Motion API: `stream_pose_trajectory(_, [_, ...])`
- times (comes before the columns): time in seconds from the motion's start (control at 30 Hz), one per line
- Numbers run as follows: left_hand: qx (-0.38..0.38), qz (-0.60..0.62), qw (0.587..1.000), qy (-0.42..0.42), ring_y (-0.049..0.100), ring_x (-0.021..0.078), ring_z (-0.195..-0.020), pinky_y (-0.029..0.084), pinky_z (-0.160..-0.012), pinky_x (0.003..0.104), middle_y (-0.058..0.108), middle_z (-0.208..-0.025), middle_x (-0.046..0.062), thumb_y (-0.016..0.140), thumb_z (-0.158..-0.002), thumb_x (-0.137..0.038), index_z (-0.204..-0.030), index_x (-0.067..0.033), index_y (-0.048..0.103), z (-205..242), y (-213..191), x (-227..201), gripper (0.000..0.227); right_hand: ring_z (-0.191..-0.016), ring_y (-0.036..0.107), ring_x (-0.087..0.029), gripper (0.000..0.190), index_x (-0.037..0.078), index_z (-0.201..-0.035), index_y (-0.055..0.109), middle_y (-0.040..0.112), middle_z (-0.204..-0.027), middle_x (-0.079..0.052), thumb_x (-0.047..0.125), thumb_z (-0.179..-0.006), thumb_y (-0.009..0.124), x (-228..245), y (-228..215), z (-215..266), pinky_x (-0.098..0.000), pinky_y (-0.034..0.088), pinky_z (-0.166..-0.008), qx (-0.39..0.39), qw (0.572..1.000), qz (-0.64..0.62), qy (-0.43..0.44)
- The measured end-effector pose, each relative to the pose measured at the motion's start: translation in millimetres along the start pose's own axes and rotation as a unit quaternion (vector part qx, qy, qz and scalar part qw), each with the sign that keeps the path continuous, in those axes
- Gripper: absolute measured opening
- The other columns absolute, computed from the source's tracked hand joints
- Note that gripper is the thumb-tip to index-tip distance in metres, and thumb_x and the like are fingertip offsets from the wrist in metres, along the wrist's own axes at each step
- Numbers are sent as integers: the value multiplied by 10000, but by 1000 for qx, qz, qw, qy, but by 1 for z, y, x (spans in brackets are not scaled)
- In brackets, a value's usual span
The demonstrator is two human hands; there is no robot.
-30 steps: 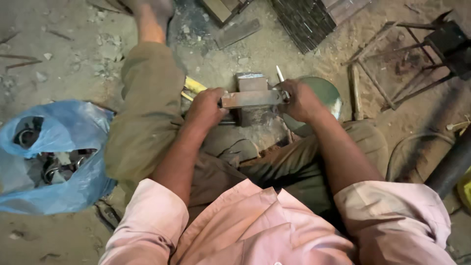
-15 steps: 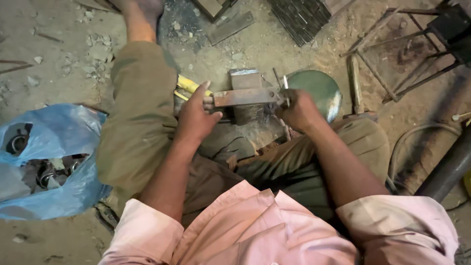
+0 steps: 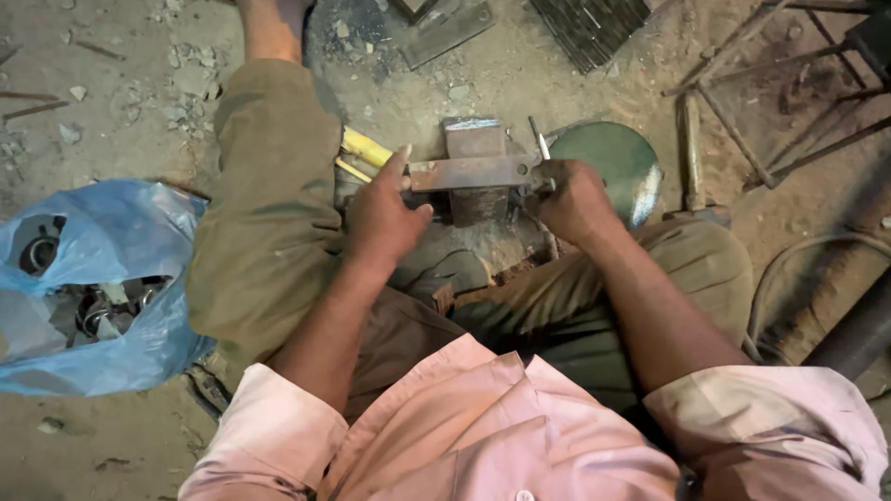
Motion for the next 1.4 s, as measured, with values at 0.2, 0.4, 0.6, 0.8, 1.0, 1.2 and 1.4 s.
stream_pose_trajectory(0.2, [9,-61,996,60,685,406,-1022,531,-868,498,746,-1094,182,842,-727,-129,-1451,-82,531,-2,-3,-1,790,-803,726,-201,423,-12,-1146,721,772,-919,-158,124,-765,845,-12,-3,-4,-338,576,-720,11,997,-74,-13])
stream_pose_trajectory(0.4, [10,-51,982,179,667,421,-1069,522,-905,485,722,-1147,222,841,-689,-126,-1237,-46,683,-25,-5,18,576,-974,699,-326,590,-20,-1277,656,676,-1194,-230,59,-723,843,9,-24,-9,-368,602,-783,-3,981,4,-193])
stream_pose_trajectory(0.6, [58,-46,983,167,661,426,-1061,520,-907,483,705,-1120,240,829,-709,-134,-1213,0,681,-33,-8,20,542,-1016,694,-354,540,2,-1236,682,683,-1189,-198,54,-724,842,12,-27,-22,-403,587,-849,40,979,63,-192])
stream_pose_trajectory(0.8, [66,-57,984,157,655,438,-1043,516,-881,501,702,-1072,248,823,-727,-142,-1155,0,699,-34,-10,18,468,-1005,690,-354,602,-3,-1226,695,693,-1179,-191,98,-661,878,9,-26,-27,-404,565,-849,39,974,61,-213])
stream_pose_trajectory(1.0, [52,-64,979,186,650,441,-1054,510,-904,505,704,-1080,248,826,-702,-146,-1137,1,704,-36,-6,23,476,-950,695,-345,577,12,-1206,706,710,-1063,-172,104,-666,887,9,-25,-27,-413,562,-835,41,973,66,-218])
stream_pose_trajectory(1.2, [30,-57,984,167,662,425,-1071,523,-933,496,709,-1116,234,809,-737,-129,-1250,-43,661,-30,-2,22,541,-956,699,-352,553,2,-1238,711,703,-1130,-204,43,-700,831,2,-20,-20,-403,566,-814,14,980,24,-195])
stream_pose_trajectory(1.4, [-33,0,993,110,679,405,-1061,544,-875,454,703,-1234,235,831,-696,-67,-1493,-88,466,-2,3,25,877,-877,705,-179,542,-28,-1230,651,759,-1041,-169,95,-725,805,-22,11,-1,-314,572,-741,46,973,-225,25])
Point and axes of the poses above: each hand's wrist, its own z-axis away from the middle knuckle, its own y-axis out of the palm, x = y × z, the point moved 2 cm from there along -z, towards the middle knuckle
